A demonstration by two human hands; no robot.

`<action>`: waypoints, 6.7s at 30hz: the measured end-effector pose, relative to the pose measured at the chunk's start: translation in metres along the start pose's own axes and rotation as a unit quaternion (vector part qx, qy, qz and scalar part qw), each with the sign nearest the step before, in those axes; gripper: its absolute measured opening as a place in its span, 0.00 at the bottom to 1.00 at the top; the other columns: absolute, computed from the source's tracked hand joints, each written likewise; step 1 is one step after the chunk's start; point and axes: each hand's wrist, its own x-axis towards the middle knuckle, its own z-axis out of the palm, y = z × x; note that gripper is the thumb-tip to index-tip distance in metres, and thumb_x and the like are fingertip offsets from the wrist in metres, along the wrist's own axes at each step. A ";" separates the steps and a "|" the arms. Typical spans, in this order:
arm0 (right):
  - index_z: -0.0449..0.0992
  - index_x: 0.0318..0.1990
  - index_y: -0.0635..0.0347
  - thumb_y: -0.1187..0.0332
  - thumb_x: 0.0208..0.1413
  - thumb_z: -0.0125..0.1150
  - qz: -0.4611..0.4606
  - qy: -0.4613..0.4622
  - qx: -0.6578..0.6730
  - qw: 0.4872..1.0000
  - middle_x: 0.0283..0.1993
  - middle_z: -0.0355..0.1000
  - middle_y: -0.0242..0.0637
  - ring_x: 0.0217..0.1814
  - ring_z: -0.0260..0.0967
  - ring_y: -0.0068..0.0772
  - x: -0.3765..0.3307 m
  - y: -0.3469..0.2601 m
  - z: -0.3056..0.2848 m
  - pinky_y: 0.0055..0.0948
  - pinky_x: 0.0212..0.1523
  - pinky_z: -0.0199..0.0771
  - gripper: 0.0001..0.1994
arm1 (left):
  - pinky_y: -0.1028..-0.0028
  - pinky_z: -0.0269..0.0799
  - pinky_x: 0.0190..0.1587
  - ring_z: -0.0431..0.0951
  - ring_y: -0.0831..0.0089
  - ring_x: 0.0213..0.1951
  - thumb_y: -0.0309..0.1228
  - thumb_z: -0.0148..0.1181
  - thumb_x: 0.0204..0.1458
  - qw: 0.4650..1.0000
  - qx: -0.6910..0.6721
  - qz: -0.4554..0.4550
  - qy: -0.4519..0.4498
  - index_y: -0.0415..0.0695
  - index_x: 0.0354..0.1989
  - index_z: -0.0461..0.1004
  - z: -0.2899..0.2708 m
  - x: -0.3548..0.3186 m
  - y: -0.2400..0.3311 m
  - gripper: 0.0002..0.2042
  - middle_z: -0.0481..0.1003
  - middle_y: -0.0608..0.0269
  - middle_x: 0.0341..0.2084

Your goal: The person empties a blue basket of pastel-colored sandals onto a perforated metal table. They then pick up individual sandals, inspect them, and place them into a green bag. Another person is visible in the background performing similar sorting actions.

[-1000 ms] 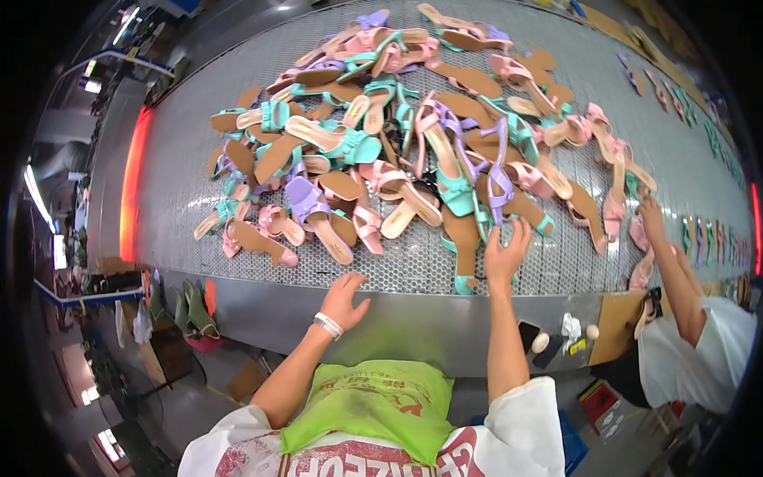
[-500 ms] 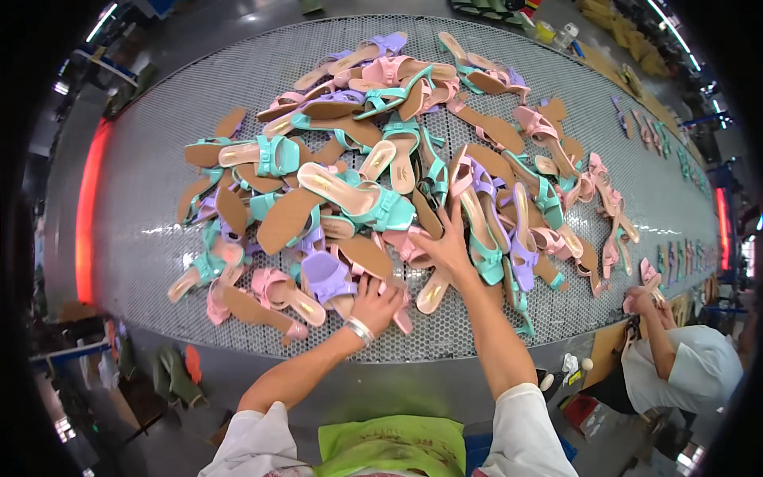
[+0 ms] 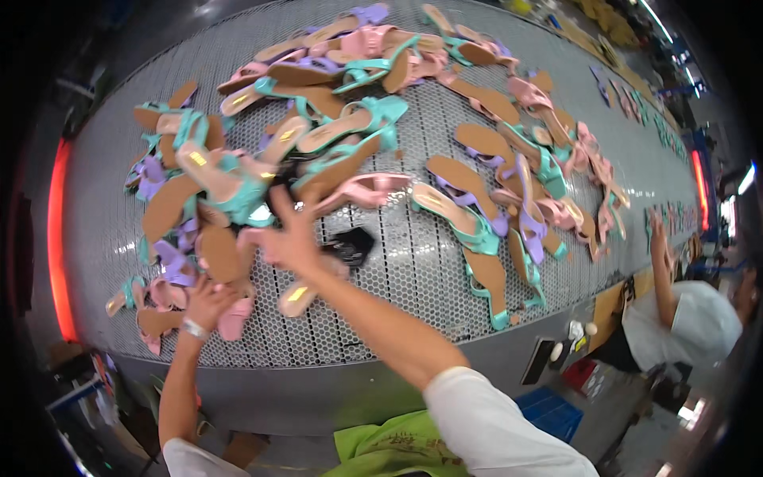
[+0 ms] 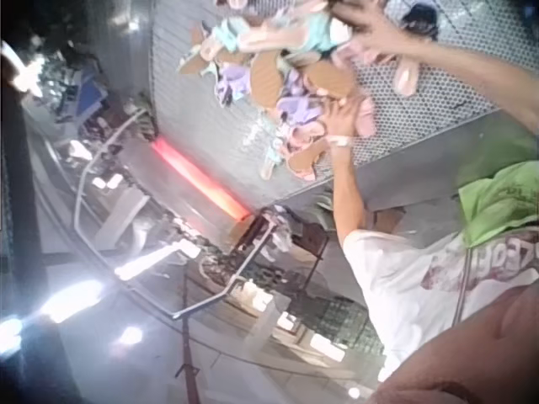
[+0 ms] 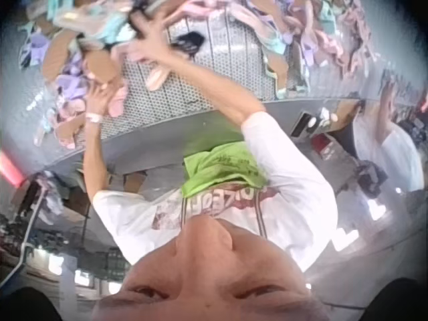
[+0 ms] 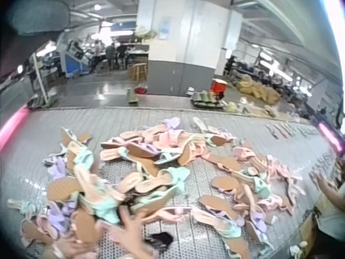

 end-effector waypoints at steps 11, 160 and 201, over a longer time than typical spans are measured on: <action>0.76 0.43 0.62 0.72 0.47 0.62 -0.059 0.025 -0.019 0.998 0.44 0.75 0.42 0.49 0.72 0.38 -0.109 -0.050 -0.129 0.31 0.52 0.69 0.14 | 0.55 0.59 0.59 0.64 0.51 0.58 0.18 0.56 0.37 0.953 -0.011 -0.291 -0.081 0.41 0.49 0.71 -0.057 -0.053 0.039 0.24 0.69 0.50 0.52; 0.56 0.65 0.63 0.49 0.52 0.58 0.180 0.299 -0.258 0.901 0.65 0.56 0.54 0.67 0.54 0.45 -0.028 0.092 -0.595 0.34 0.62 0.58 0.38 | 0.48 0.53 0.60 0.54 0.42 0.62 0.48 0.71 0.32 0.989 -0.148 -0.008 -0.028 0.56 0.63 0.58 -0.057 0.453 0.263 0.45 0.56 0.49 0.62; 0.76 0.37 0.66 0.72 0.52 0.58 0.125 -0.001 -0.079 0.989 0.30 0.76 0.40 0.31 0.74 0.29 -0.396 -0.084 -0.148 0.26 0.35 0.73 0.07 | 0.66 0.73 0.41 0.77 0.58 0.39 0.28 0.60 0.44 0.828 -0.389 -0.402 0.036 0.40 0.38 0.75 -0.002 -0.141 0.324 0.12 0.76 0.53 0.36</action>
